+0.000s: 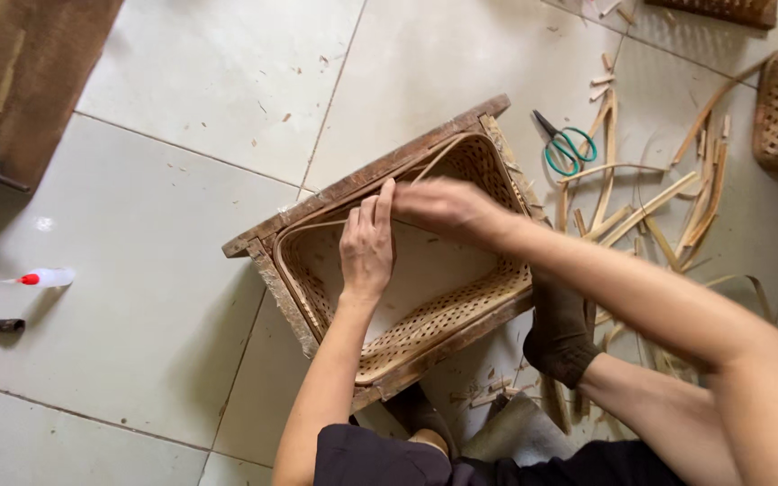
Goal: The person sits on the floor fitting a woven bamboo panel into a wooden basket frame, pressing and shaping it against the sides. They trim excess bamboo with scissors, tap strips into place with a hammer, and weave thin bamboo strips across the basket rim.
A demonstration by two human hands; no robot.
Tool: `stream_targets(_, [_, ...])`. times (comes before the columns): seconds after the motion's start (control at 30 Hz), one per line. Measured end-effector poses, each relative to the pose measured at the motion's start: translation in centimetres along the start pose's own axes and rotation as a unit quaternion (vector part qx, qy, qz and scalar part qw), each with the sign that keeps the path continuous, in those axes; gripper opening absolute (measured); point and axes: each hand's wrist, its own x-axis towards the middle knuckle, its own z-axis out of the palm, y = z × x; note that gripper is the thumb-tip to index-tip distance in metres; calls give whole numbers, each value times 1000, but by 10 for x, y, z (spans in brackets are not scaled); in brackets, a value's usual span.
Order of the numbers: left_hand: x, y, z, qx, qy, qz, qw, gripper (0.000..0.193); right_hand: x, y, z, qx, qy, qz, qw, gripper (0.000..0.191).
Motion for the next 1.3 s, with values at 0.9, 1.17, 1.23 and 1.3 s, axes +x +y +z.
stream_targets(0.9, [-9, 16, -29, -57, -36, 29, 997, 13, -106, 8, -6, -266, -165, 386, 868, 21])
stream_targets(1.17, [-17, 7, -4, 5, -20, 54, 998, 12, -97, -1, 4, -411, -159, 328, 836, 8])
stream_targets(1.23, [-15, 3, 5, 23, -2, 59, 998, 12, -93, -4, 2, -426, -155, 328, 829, 8])
stream_targets(1.3, [-12, -1, 12, 43, 15, 62, 997, 10, -89, -7, -1, -431, -152, 330, 826, 9])
